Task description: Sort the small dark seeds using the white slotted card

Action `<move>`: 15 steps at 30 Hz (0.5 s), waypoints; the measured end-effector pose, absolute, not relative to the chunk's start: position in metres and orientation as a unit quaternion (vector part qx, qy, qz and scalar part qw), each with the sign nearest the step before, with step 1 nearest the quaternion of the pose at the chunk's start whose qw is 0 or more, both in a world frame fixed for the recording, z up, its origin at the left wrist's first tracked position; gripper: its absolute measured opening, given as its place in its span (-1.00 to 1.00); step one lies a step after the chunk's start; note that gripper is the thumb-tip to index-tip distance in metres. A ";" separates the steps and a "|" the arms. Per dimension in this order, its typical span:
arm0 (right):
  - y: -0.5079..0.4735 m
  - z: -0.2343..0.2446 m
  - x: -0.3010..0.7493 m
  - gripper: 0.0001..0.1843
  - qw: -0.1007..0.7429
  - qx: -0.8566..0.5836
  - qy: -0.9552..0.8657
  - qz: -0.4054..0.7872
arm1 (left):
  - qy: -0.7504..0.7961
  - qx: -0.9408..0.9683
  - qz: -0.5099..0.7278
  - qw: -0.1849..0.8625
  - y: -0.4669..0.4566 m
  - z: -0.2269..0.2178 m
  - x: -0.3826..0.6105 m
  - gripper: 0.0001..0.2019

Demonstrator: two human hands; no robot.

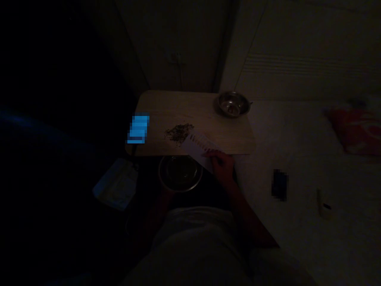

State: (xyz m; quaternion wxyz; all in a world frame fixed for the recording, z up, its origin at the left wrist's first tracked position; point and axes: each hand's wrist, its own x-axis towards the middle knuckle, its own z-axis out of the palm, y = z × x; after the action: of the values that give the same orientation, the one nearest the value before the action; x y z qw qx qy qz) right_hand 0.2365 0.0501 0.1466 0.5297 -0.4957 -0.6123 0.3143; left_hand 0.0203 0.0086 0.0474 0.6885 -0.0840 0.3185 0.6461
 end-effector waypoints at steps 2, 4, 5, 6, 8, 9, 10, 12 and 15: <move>0.050 0.149 0.235 -0.81 0.532 -0.496 -0.610 0.314 | 0.328 -0.088 0.638 0.691 0.008 0.048 0.021 -0.47; 0.050 0.151 0.234 -0.81 0.528 -0.489 -0.618 0.317 | 0.330 -0.085 0.633 0.695 0.008 0.048 0.021 -0.44; 0.050 0.152 0.233 -0.80 0.526 -0.486 -0.621 0.318 | 0.331 -0.082 0.636 0.692 0.007 0.049 0.022 -0.46; 0.050 0.153 0.233 -0.80 0.523 -0.485 -0.625 0.319 | 0.332 -0.079 0.643 0.685 0.007 0.049 0.022 -0.48; 0.050 0.152 0.231 -0.80 0.512 -0.489 -0.630 0.318 | 0.335 -0.072 0.655 0.674 0.007 0.050 0.023 -0.52; 0.050 0.152 0.231 -0.80 0.509 -0.492 -0.631 0.317 | 0.335 -0.069 0.659 0.670 0.007 0.050 0.024 -0.52; 0.050 0.151 0.231 -0.80 0.507 -0.495 -0.631 0.316 | 0.335 -0.066 0.663 0.667 0.007 0.050 0.024 -0.53; 0.050 0.149 0.231 -0.80 0.512 -0.499 -0.624 0.314 | 0.335 -0.064 0.673 0.657 0.007 0.049 0.024 -0.55; 0.051 0.146 0.232 -0.80 0.533 -0.512 -0.602 0.301 | 0.336 -0.070 0.684 0.644 0.007 0.046 0.024 -0.57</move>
State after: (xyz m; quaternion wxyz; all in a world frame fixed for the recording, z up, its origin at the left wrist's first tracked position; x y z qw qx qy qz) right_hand 0.2325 0.0511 0.1460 0.5330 -0.5123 -0.6023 0.3012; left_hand 0.0236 0.0067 0.0457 0.6438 -0.0701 0.3359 0.6840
